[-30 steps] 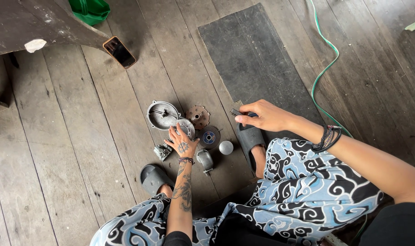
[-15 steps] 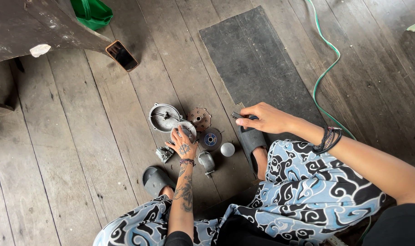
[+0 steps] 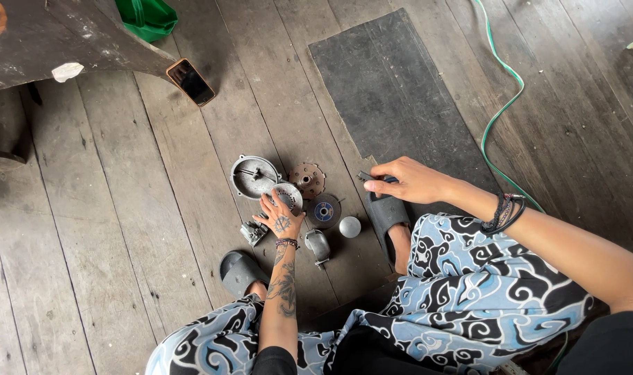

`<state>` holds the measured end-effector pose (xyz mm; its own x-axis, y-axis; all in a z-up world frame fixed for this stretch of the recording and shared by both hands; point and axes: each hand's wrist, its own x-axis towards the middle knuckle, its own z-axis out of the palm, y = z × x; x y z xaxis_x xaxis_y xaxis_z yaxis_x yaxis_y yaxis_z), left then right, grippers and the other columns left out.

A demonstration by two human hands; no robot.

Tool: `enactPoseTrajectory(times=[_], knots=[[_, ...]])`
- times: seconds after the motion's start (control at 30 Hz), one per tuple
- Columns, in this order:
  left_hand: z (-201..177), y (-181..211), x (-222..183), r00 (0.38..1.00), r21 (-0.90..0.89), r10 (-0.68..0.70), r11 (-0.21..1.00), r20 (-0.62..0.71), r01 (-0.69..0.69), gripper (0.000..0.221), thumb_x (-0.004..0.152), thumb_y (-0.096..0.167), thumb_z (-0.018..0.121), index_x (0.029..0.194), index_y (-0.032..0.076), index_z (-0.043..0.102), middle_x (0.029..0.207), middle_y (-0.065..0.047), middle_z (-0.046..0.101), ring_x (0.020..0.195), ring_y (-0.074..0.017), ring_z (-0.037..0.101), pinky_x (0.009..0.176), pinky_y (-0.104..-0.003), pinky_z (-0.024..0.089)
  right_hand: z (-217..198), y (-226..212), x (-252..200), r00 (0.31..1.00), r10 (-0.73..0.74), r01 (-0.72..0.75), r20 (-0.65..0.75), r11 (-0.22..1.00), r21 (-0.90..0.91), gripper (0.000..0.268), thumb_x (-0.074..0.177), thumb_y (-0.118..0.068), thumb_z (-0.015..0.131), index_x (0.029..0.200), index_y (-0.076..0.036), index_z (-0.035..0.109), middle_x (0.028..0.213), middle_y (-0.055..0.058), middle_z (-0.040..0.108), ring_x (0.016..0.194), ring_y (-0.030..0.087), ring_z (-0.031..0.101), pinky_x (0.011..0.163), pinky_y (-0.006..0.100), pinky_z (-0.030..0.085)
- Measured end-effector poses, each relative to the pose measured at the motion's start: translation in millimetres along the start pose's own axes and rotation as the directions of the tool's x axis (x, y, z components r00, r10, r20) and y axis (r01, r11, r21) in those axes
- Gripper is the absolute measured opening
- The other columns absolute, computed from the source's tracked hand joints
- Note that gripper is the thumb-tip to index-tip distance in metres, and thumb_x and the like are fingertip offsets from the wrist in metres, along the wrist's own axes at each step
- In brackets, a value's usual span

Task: Manually cleaning and clearing debris from a motorcycle clutch plate using a grinding disc and a pick tool.

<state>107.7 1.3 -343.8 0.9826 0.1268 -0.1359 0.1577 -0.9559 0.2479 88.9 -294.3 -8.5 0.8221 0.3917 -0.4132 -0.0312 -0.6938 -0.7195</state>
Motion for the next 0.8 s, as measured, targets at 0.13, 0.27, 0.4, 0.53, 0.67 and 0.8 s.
enactPoseTrajectory(times=[0.13, 0.27, 0.4, 0.53, 0.67, 0.8], knots=[[-11, 6, -2, 1.000, -0.026, -0.012, 1.000, 0.027, 0.013, 0.124, 0.059, 0.043, 0.096, 0.157, 0.011, 0.027, 0.159, -0.024, 0.032, 0.152, -0.0384, 0.028, 0.114, -0.076, 0.008, 0, -1, 1, 1.000, 0.010, -0.010, 0.009, 1.000, 0.005, 0.042, 0.102, -0.047, 0.055, 0.092, -0.009, 0.071, 0.091, 0.008, 0.081, 0.111, 0.032, 0.072, 0.098, 0.048, 0.054], [-19, 8, -1, 0.999, -0.103, -0.029, 0.994, 0.036, 0.033, 0.120, 0.062, 0.048, 0.093, 0.156, 0.009, 0.029, 0.157, -0.025, 0.033, 0.151, -0.0392, 0.028, 0.114, -0.076, 0.008, 0, -2, 1, 1.000, 0.017, -0.017, 0.022, 1.000, -0.011, 0.043, 0.102, -0.047, 0.055, 0.092, -0.009, 0.072, 0.091, 0.009, 0.081, 0.111, 0.032, 0.073, 0.096, 0.047, 0.056], [-1, 2, 8, 0.999, -0.102, -0.035, 0.994, 0.010, 0.036, 0.120, 0.063, 0.048, 0.092, 0.156, 0.010, 0.027, 0.155, -0.024, 0.035, 0.148, -0.0390, 0.030, 0.113, -0.076, 0.009, 1, -2, 1, 0.999, 0.022, -0.022, 0.029, 1.000, -0.012, 0.042, 0.101, -0.047, 0.056, 0.093, -0.009, 0.072, 0.092, 0.010, 0.081, 0.110, 0.033, 0.072, 0.095, 0.048, 0.056], [5, -1, 15, 0.999, -0.089, -0.038, 0.995, 0.001, 0.038, 0.124, 0.059, 0.051, 0.094, 0.156, 0.010, 0.028, 0.147, -0.021, 0.039, 0.141, -0.0376, 0.035, 0.112, -0.072, 0.017, 2, 2, 3, 0.999, 0.026, -0.025, 0.040, 1.000, -0.016, 0.043, 0.102, -0.048, 0.055, 0.093, -0.009, 0.072, 0.092, 0.010, 0.081, 0.109, 0.033, 0.073, 0.095, 0.048, 0.056], [6, -2, 17, 0.999, -0.117, -0.040, 0.992, 0.019, 0.042, 0.129, 0.057, 0.050, 0.095, 0.156, 0.007, 0.025, 0.145, -0.024, 0.038, 0.138, -0.0398, 0.036, 0.111, -0.066, 0.023, 1, -1, 4, 0.998, 0.034, -0.033, 0.048, 0.999, -0.019, 0.044, 0.101, -0.048, 0.055, 0.092, -0.009, 0.073, 0.092, 0.010, 0.081, 0.108, 0.032, 0.074, 0.095, 0.048, 0.057], [20, -6, 25, 0.999, -0.098, -0.039, 0.994, 0.020, 0.041, 0.133, 0.051, 0.052, 0.097, 0.155, 0.008, 0.026, 0.142, -0.022, 0.039, 0.135, -0.0391, 0.037, 0.110, -0.060, 0.029, 4, 1, 5, 0.998, 0.031, -0.030, 0.050, 0.999, -0.017, 0.043, 0.102, -0.047, 0.054, 0.092, -0.008, 0.072, 0.092, 0.011, 0.081, 0.107, 0.034, 0.073, 0.094, 0.048, 0.057]])
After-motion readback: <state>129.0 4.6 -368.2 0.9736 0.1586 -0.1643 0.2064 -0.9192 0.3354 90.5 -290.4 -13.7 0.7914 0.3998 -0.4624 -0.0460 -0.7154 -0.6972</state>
